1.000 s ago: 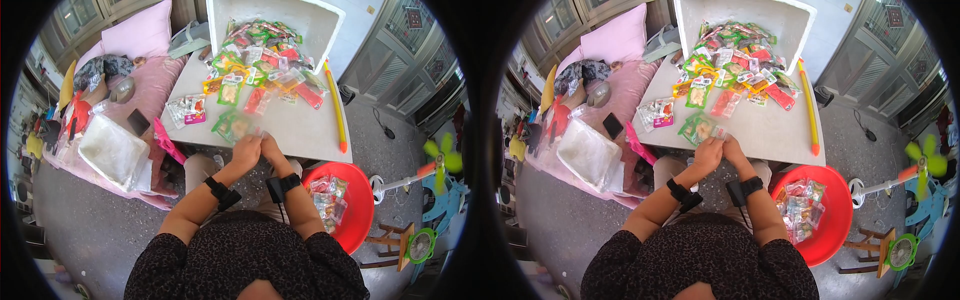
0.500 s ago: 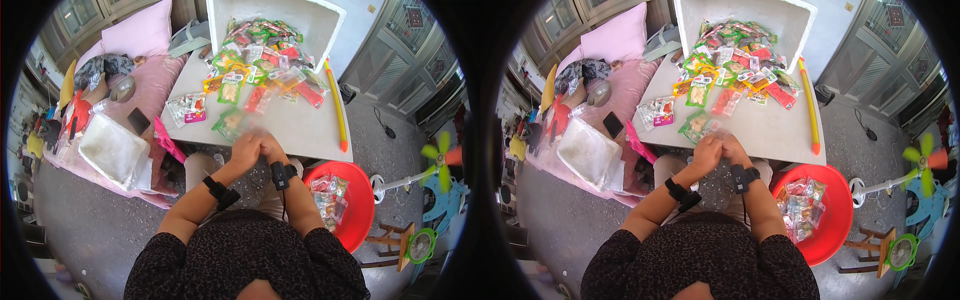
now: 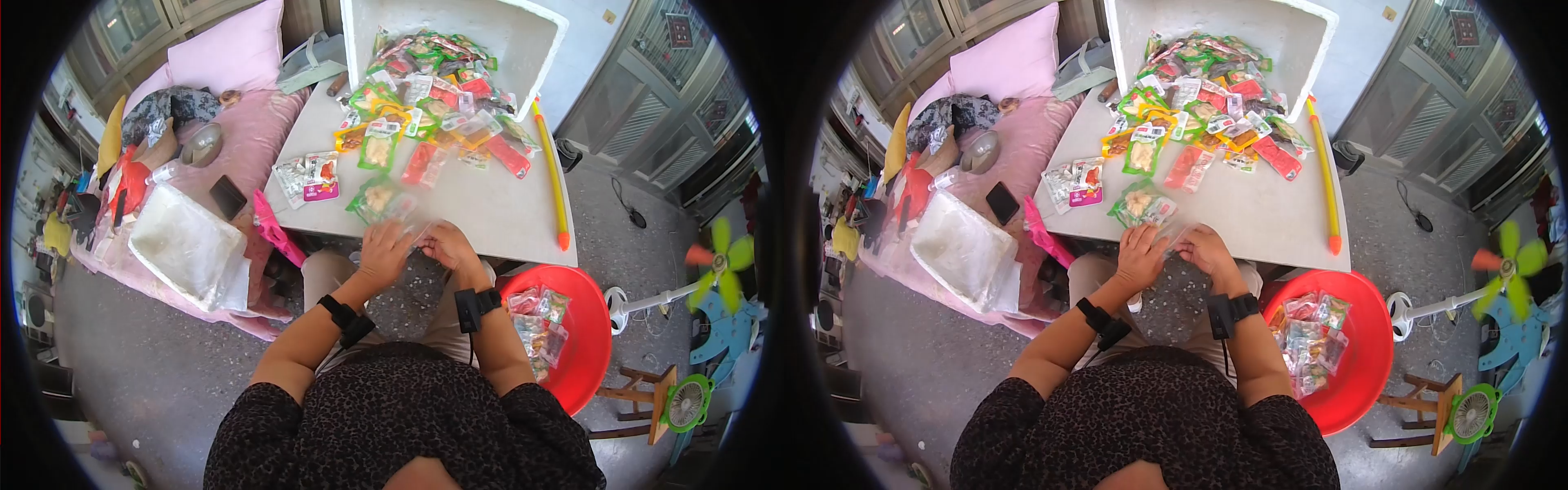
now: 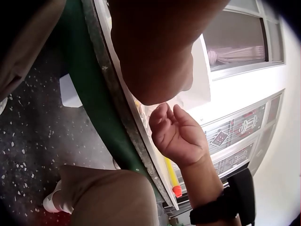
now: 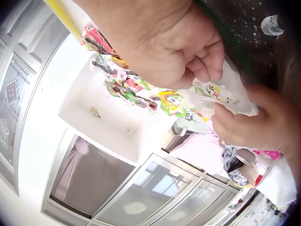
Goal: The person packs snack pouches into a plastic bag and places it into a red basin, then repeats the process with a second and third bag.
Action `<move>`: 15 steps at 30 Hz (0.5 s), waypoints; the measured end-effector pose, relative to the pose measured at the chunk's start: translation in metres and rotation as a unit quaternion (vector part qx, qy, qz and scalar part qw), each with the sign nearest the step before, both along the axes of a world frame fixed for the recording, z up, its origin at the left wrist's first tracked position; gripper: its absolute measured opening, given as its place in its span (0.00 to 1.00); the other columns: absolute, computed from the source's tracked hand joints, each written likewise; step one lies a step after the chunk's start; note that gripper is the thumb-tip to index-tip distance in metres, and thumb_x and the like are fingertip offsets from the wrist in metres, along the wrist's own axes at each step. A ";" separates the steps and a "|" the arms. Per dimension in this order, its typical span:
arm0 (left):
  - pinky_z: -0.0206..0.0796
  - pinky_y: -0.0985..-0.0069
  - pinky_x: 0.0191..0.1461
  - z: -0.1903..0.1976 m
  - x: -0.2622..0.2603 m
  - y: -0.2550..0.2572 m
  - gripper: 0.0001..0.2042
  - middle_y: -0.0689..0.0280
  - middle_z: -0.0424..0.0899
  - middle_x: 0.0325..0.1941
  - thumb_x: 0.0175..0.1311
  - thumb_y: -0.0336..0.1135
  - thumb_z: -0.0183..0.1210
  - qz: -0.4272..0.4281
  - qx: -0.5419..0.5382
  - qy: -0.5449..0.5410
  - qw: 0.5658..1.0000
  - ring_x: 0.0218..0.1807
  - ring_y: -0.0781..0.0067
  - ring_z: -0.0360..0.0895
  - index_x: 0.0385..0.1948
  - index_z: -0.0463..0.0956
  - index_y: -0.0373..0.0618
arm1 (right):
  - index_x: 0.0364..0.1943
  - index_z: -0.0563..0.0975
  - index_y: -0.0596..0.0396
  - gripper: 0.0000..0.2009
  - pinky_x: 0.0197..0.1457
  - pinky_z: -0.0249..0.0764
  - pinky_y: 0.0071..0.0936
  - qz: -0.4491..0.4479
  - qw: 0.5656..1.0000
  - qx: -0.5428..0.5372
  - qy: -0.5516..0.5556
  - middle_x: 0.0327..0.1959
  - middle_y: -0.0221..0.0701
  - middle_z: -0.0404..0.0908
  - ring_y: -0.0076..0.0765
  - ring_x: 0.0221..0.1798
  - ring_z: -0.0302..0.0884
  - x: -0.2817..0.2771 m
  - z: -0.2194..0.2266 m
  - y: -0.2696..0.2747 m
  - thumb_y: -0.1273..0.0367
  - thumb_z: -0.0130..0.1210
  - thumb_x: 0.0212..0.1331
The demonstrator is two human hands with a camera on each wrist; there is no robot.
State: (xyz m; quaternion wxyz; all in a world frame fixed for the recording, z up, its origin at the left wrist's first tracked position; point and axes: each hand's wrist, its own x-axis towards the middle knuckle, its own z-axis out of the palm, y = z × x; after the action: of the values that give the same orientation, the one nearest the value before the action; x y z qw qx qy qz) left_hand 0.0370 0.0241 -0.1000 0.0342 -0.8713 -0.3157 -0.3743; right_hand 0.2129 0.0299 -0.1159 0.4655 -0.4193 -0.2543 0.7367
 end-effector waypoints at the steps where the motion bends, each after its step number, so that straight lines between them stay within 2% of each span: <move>1: 0.51 0.62 0.50 -0.004 -0.002 0.004 0.16 0.60 0.67 0.43 0.35 0.30 0.56 0.001 0.014 0.007 1.000 0.49 0.58 0.62 0.32 0.71 0.45 | 0.34 0.69 0.53 0.07 0.28 0.66 0.20 -0.014 1.000 -0.002 -0.011 0.29 0.28 0.73 0.25 0.29 0.71 0.004 0.001 -0.004 0.70 0.47 0.51; 5: 0.52 0.61 0.50 -0.002 -0.006 0.012 0.13 0.59 0.68 0.41 0.36 0.29 0.54 -0.036 0.013 0.028 0.999 0.48 0.58 0.62 0.30 0.70 0.44 | 0.33 0.69 0.52 0.05 0.29 0.65 0.20 -0.076 0.997 -0.011 -0.018 0.29 0.28 0.73 0.26 0.29 0.70 0.013 0.011 -0.017 0.70 0.46 0.52; 8: 0.55 0.63 0.47 0.013 -0.008 0.017 0.11 0.58 0.69 0.38 0.38 0.27 0.51 -0.045 -0.005 -0.034 0.998 0.45 0.55 0.64 0.28 0.70 0.43 | 0.34 0.68 0.52 0.06 0.30 0.65 0.21 -0.131 0.989 0.006 -0.070 0.29 0.29 0.73 0.27 0.31 0.70 0.021 0.020 -0.021 0.70 0.46 0.52; 11: 0.59 0.70 0.44 0.040 -0.016 0.030 0.07 0.58 0.70 0.36 0.45 0.26 0.50 -0.045 -0.040 -0.140 0.988 0.41 0.61 0.68 0.29 0.69 0.41 | 0.36 0.68 0.54 0.08 0.32 0.66 0.18 -0.188 0.972 0.049 -0.131 0.30 0.27 0.72 0.24 0.31 0.70 0.024 0.040 -0.024 0.71 0.47 0.51; 13: 0.61 0.74 0.40 0.062 -0.022 0.030 0.06 0.60 0.72 0.35 0.50 0.27 0.48 -0.050 -0.241 -0.245 0.938 0.37 0.68 0.70 0.29 0.69 0.39 | 0.37 0.67 0.55 0.10 0.34 0.66 0.18 -0.208 0.954 0.115 -0.183 0.32 0.28 0.71 0.23 0.34 0.69 0.024 0.058 -0.025 0.72 0.48 0.50; 14: 0.62 0.76 0.39 0.074 -0.026 0.029 0.05 0.61 0.73 0.34 0.52 0.27 0.48 -0.052 -0.337 -0.293 0.893 0.35 0.71 0.71 0.29 0.69 0.38 | 0.38 0.67 0.56 0.11 0.36 0.66 0.17 -0.218 0.942 0.148 -0.209 0.33 0.28 0.71 0.23 0.36 0.68 0.024 0.064 -0.025 0.73 0.49 0.50; 15: 0.64 0.81 0.36 0.088 -0.031 0.028 0.06 0.63 0.75 0.33 0.54 0.28 0.47 -0.065 -0.453 -0.318 0.830 0.32 0.79 0.72 0.30 0.69 0.36 | 0.42 0.66 0.58 0.15 0.41 0.65 0.18 -0.206 0.936 0.212 -0.188 0.36 0.28 0.70 0.22 0.39 0.66 0.024 0.069 -0.025 0.74 0.51 0.48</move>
State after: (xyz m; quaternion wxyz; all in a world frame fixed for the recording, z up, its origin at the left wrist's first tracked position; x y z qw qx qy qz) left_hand 0.0057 0.0519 -0.0119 -0.4911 -0.6405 -0.3863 -0.4465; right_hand 0.2369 0.0051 -0.0468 0.6294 -0.4845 -0.3955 0.4611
